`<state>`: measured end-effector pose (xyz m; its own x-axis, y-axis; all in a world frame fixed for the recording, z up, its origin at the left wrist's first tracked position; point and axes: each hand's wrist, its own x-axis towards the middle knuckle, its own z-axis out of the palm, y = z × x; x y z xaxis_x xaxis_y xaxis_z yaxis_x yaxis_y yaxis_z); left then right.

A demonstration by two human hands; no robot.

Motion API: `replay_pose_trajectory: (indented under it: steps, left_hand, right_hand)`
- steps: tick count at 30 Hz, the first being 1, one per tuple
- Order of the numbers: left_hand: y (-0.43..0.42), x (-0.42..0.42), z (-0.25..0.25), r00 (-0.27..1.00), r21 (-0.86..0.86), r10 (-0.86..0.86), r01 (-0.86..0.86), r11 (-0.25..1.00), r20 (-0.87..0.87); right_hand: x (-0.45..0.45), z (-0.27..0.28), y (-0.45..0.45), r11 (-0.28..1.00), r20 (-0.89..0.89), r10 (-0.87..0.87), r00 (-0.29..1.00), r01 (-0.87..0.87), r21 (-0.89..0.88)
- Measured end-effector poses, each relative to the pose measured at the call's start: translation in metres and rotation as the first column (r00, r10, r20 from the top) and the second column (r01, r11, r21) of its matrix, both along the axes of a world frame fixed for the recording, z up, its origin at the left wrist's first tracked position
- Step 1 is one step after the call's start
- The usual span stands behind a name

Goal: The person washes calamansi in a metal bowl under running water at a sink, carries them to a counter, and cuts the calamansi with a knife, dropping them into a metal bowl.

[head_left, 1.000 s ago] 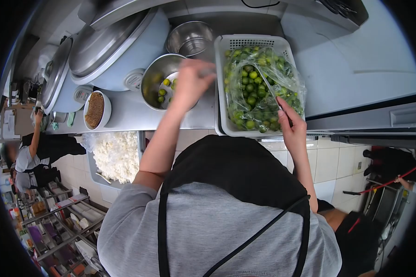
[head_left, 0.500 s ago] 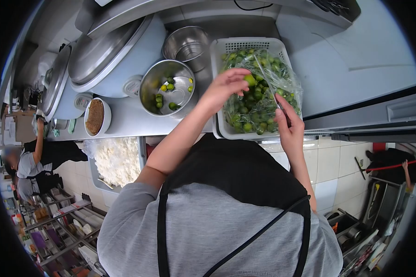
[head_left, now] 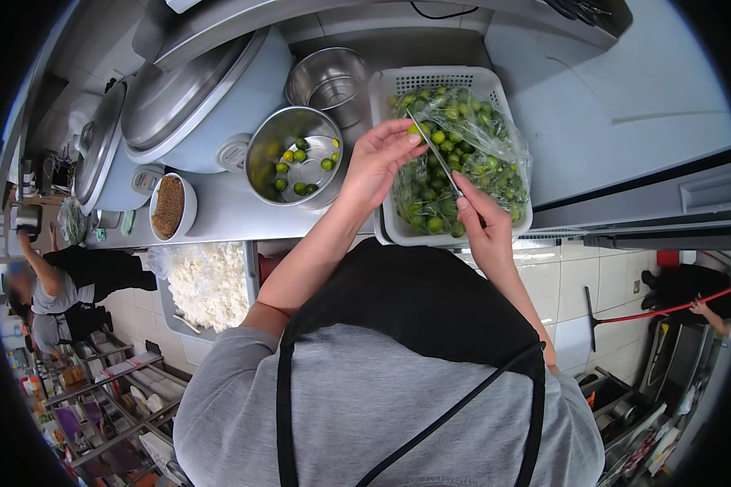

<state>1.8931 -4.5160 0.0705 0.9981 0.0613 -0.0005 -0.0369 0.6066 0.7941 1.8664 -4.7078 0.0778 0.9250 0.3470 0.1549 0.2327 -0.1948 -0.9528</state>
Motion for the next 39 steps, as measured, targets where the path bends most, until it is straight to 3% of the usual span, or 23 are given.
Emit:
replay_pose_trajectory:
  steps: [2,4,5,7,8,10,12,14,17,21,26,28,30,31,33,37,38,39]
  left_hand:
    - [-0.001,0.000,-0.001,1.000,0.005,0.000,0.000,1.000,0.003]
    - [-0.002,-0.001,-0.003,0.997,0.185,0.071,-0.070,0.980,-0.003]
    - [-0.004,-0.001,-0.004,0.998,0.185,0.069,-0.067,0.980,-0.005]
    - [-0.013,-0.007,-0.003,0.999,0.364,-0.013,0.001,0.931,0.030]
    - [-0.025,-0.018,0.009,0.996,0.392,-0.066,0.081,0.916,-0.051]
    - [-0.037,-0.023,0.010,0.992,0.352,-0.127,0.122,0.928,-0.010]
    - [-0.027,-0.012,0.002,0.999,0.348,-0.021,0.028,0.937,-0.024]
    - [-0.009,-0.003,0.001,1.000,0.303,-0.002,0.009,0.953,-0.022]
    - [0.004,0.005,0.000,0.989,0.273,0.125,-0.143,0.951,0.083]
    - [0.004,0.005,0.001,0.988,0.294,0.123,-0.146,0.944,0.096]
    - [-0.014,-0.005,0.003,0.999,0.330,-0.024,0.007,0.944,0.046]
    - [-0.014,-0.004,0.001,0.998,0.312,-0.049,0.033,0.949,0.044]
    - [-0.012,-0.001,0.002,0.994,0.066,-0.089,0.094,0.993,-0.070]
    - [-0.010,0.002,0.002,0.994,0.066,-0.089,0.093,0.993,-0.070]
    - [-0.002,0.012,0.001,0.979,-0.113,-0.130,0.113,0.987,-0.156]
    - [0.001,0.030,-0.008,0.972,-0.229,-0.173,0.134,0.964,-0.160]
    - [-0.004,0.035,-0.013,0.968,0.183,-0.179,0.210,0.960,-0.174]
    - [-0.010,0.039,-0.020,0.966,0.561,-0.179,0.256,0.787,-0.189]
  right_hand:
    - [-0.001,0.000,-0.001,0.999,-0.009,-0.003,1.000,0.003,-0.050]
    - [0.001,0.003,-0.001,0.994,0.011,-0.012,1.000,0.013,-0.106]
    - [0.004,0.004,0.000,0.987,0.034,-0.019,0.999,0.025,-0.161]
    - [0.013,0.002,0.002,0.986,0.043,-0.052,0.998,0.058,-0.154]
    - [0.017,0.001,0.002,0.985,0.053,-0.083,0.995,0.090,-0.146]
    - [0.023,-0.002,0.003,0.987,0.084,-0.111,0.990,0.119,-0.103]
    - [0.021,0.000,0.002,0.988,0.116,-0.138,0.984,0.146,-0.057]
    - [0.008,0.006,-0.004,0.997,-0.024,-0.057,0.998,0.056,-0.061]
    - [-0.003,0.002,-0.008,0.998,0.004,0.006,1.000,-0.006,-0.064]
    - [-0.005,0.002,-0.007,0.999,-0.033,0.000,0.999,-0.002,-0.047]
    - [0.010,0.008,0.003,0.993,0.072,-0.048,0.996,0.055,-0.100]
    - [0.013,0.006,0.005,0.994,0.081,-0.059,0.995,0.065,-0.083]
    - [0.013,0.003,0.004,0.995,0.091,-0.069,0.993,0.075,-0.066]
    - [0.013,0.001,0.000,0.993,0.098,-0.065,0.993,0.074,-0.092]
    - [0.012,-0.002,-0.010,0.990,0.106,-0.058,0.993,0.071,-0.119]
    - [0.009,-0.007,-0.033,0.989,0.057,-0.075,0.996,0.082,-0.127]
    - [0.009,-0.008,-0.036,0.986,0.014,-0.119,0.993,0.120,-0.114]
    - [0.010,-0.004,-0.038,0.986,-0.036,-0.129,0.991,0.125,-0.110]
